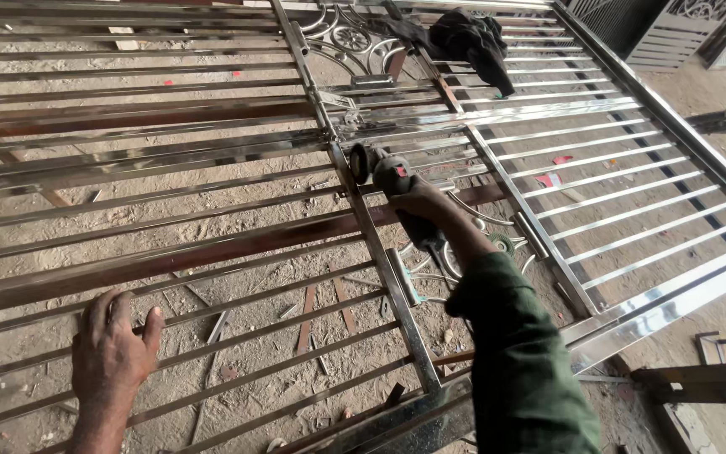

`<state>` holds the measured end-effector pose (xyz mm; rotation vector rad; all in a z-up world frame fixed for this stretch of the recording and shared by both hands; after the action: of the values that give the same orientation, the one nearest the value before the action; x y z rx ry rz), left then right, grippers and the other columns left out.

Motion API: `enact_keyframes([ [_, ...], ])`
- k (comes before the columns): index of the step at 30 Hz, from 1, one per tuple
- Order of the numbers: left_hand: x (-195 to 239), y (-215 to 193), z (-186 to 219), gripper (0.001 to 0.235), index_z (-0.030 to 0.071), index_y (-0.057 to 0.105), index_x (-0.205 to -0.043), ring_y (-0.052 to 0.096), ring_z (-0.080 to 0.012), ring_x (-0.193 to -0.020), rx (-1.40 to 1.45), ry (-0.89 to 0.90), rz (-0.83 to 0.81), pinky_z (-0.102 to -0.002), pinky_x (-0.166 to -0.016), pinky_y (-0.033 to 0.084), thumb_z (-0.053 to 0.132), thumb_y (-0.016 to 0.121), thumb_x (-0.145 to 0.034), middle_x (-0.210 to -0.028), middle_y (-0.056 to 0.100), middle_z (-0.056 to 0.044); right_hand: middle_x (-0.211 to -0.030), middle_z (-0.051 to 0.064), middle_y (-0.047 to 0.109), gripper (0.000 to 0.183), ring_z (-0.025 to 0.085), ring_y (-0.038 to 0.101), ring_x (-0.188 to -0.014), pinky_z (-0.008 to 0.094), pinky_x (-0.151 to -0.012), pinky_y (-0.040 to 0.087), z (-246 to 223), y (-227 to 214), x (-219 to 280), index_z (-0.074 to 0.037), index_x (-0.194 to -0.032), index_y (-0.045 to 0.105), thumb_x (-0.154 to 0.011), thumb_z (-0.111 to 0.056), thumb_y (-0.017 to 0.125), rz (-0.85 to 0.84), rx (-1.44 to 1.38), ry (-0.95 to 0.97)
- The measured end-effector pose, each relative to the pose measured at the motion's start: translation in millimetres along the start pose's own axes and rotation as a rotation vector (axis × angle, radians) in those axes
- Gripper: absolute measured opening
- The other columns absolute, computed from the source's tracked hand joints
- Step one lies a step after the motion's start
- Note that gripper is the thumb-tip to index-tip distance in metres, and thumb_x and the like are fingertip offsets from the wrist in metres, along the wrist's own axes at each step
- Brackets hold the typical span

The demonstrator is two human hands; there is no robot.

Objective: The person uses an angle grinder to smooth and polish the surface of a stainless steel gate. They move the grinder along the vertical bars and decorative elements, then shift position to work on the lower frame.

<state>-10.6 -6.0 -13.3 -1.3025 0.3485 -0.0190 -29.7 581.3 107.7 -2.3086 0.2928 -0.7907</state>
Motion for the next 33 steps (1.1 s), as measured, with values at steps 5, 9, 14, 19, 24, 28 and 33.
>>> enact_keyframes([
  [5, -2.7, 0.4, 3.8, 0.067, 0.002, 0.061, -0.142, 0.058, -0.0378, -0.138, -0.014, 0.035, 0.041, -0.055, -0.116, 0.048, 0.056, 0.052, -0.103, -0.152, 0.057, -0.022, -0.104, 0.018, 0.073, 0.080, 0.028, 0.074, -0.084, 0.040, -0.074, 0.065, 20.4, -12.8, 31.5, -0.010, -0.144, 0.046, -0.077, -0.031, 0.085, -0.004, 0.144, 0.058],
  [9, -0.2, -0.2, 2.1, 0.068, 0.004, 0.061, -0.143, 0.057, -0.0390, -0.137, -0.057, 0.007, 0.015, -0.055, -0.114, 0.047, 0.057, 0.052, -0.101, -0.153, 0.057, -0.021, -0.104, 0.018, 0.073, 0.086, 0.028, 0.075, -0.082, 0.041, -0.073, 0.066, 27.9, -15.2, 38.1, -0.010, -0.146, 0.042, -0.074, -0.027, 0.086, 0.063, 0.127, 0.059],
  [14, -4.1, -4.0, 6.6, 0.068, 0.005, 0.061, -0.144, 0.057, -0.0355, -0.138, -0.050, 0.011, 0.022, -0.055, -0.121, 0.042, 0.058, 0.052, -0.102, -0.153, 0.057, -0.020, -0.102, 0.018, 0.074, 0.081, 0.027, 0.076, -0.084, 0.040, -0.074, 0.068, 27.8, -6.8, 32.1, -0.006, -0.143, 0.048, -0.075, -0.030, 0.085, 0.016, 0.095, 0.081],
  [19, -3.1, -5.2, 7.5, 0.065, 0.006, 0.062, -0.143, 0.057, -0.0324, -0.141, -0.087, 0.013, 0.029, -0.052, -0.126, 0.041, 0.056, 0.051, -0.103, -0.154, 0.056, -0.016, -0.102, 0.017, 0.074, 0.081, 0.027, 0.075, -0.089, 0.037, -0.078, 0.064, 32.8, -2.0, 36.2, -0.007, -0.143, 0.047, -0.076, -0.031, 0.086, 0.057, 0.183, -0.006],
  [24, 5.0, 6.0, -0.9, 0.067, 0.005, 0.062, -0.143, 0.055, -0.0358, -0.141, -0.032, 0.014, 0.020, -0.057, -0.125, 0.034, 0.057, 0.050, -0.103, -0.157, 0.053, -0.018, -0.099, 0.017, 0.075, 0.078, 0.029, 0.077, -0.085, 0.039, -0.073, 0.067, 40.1, -0.7, 45.2, -0.004, -0.141, 0.051, -0.076, -0.034, 0.082, 0.040, 0.128, 0.027],
  [28, -5.3, 14.6, -4.0, 0.070, 0.005, 0.061, -0.146, 0.056, -0.0351, -0.138, -0.015, 0.001, 0.031, -0.060, -0.128, 0.029, 0.059, 0.050, -0.102, -0.160, 0.052, -0.019, -0.099, 0.017, 0.074, 0.080, 0.029, 0.075, -0.084, 0.040, -0.076, 0.065, 34.5, -7.6, 44.0, -0.008, -0.142, 0.049, -0.074, -0.035, 0.082, 0.061, 0.215, 0.031],
  [33, -0.4, 14.7, -7.3, 0.068, 0.005, 0.061, -0.144, 0.056, -0.0355, -0.139, -0.024, 0.020, 0.032, -0.059, -0.129, 0.030, 0.058, 0.051, -0.103, -0.157, 0.054, -0.019, -0.100, 0.017, 0.075, 0.070, 0.029, 0.075, -0.087, 0.041, -0.078, 0.065, 44.5, -1.9, 50.8, -0.002, -0.131, 0.062, -0.074, -0.035, 0.084, 0.048, 0.166, -0.069],
])
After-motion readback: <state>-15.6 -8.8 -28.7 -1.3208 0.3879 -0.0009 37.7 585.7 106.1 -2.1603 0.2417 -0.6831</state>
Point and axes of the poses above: each hand's wrist, its own x-axis away from the middle knuckle, its own y-axis out of the palm, z = x × y, the point moved 1 cm from there along -x, towards the middle knuckle
